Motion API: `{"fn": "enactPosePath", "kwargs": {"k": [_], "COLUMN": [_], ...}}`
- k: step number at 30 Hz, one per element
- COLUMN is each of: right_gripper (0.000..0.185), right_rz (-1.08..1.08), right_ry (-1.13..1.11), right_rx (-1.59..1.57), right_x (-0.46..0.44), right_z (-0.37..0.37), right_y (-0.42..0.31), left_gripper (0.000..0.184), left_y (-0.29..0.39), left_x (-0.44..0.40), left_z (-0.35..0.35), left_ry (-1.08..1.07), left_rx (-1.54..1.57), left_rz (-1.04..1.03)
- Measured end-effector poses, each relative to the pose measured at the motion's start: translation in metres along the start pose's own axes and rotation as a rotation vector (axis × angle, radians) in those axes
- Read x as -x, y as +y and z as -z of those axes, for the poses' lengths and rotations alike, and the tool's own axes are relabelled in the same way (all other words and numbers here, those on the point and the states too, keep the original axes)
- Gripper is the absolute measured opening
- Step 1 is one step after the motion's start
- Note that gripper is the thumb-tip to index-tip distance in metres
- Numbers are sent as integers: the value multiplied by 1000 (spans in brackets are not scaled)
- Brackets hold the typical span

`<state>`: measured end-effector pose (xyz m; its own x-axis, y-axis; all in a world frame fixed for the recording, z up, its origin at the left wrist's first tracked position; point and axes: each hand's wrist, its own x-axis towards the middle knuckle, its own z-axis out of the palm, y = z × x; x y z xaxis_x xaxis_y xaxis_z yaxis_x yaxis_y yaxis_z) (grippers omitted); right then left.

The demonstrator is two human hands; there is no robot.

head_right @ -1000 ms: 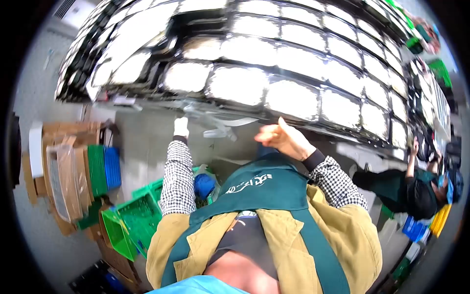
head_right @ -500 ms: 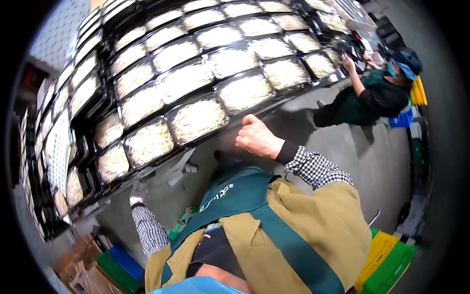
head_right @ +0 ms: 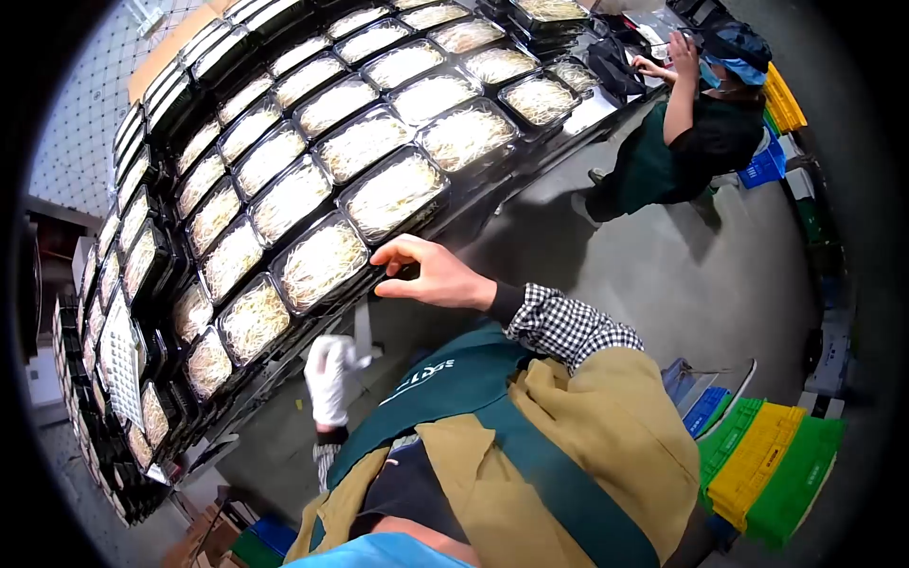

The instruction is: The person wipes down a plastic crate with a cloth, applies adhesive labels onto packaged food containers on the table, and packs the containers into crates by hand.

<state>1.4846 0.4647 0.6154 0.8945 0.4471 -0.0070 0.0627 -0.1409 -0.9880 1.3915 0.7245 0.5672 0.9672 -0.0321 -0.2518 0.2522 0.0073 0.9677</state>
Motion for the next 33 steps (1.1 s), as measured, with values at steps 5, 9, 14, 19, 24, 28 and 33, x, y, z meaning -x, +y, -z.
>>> {"fn": "enactPosePath", "kwargs": {"k": [5, 9, 14, 19, 24, 28, 33], "right_gripper": [52, 55, 12, 15, 19, 20, 38], "right_rz": [-42, 147, 107, -29, -30, 95, 102], "right_ry": [-63, 100, 367, 544, 441, 507, 589], "right_rx": [-347, -512, -567, -470, 258, 780, 783], "right_x": [11, 38, 46, 13, -60, -89, -87], "right_z": [80, 157, 233, 296, 384, 375, 365], "right_y": [-16, -28, -4, 42, 128, 174, 178], "left_gripper": [9, 9, 19, 9, 17, 35, 29], "left_y": [78, 126, 122, 104, 95, 96, 96], "left_x": [-65, -104, -149, -184, -196, -204, -208], "left_z": [-144, -244, -326, -355, -348, -332, -312], "left_ry": [-185, -176, -189, -275, -346, -352, -360], "left_rx": [-31, -74, -197, -9, 172, 62, 77], "left_rz": [-245, -457, -477, -142, -10, -127, -49]}}
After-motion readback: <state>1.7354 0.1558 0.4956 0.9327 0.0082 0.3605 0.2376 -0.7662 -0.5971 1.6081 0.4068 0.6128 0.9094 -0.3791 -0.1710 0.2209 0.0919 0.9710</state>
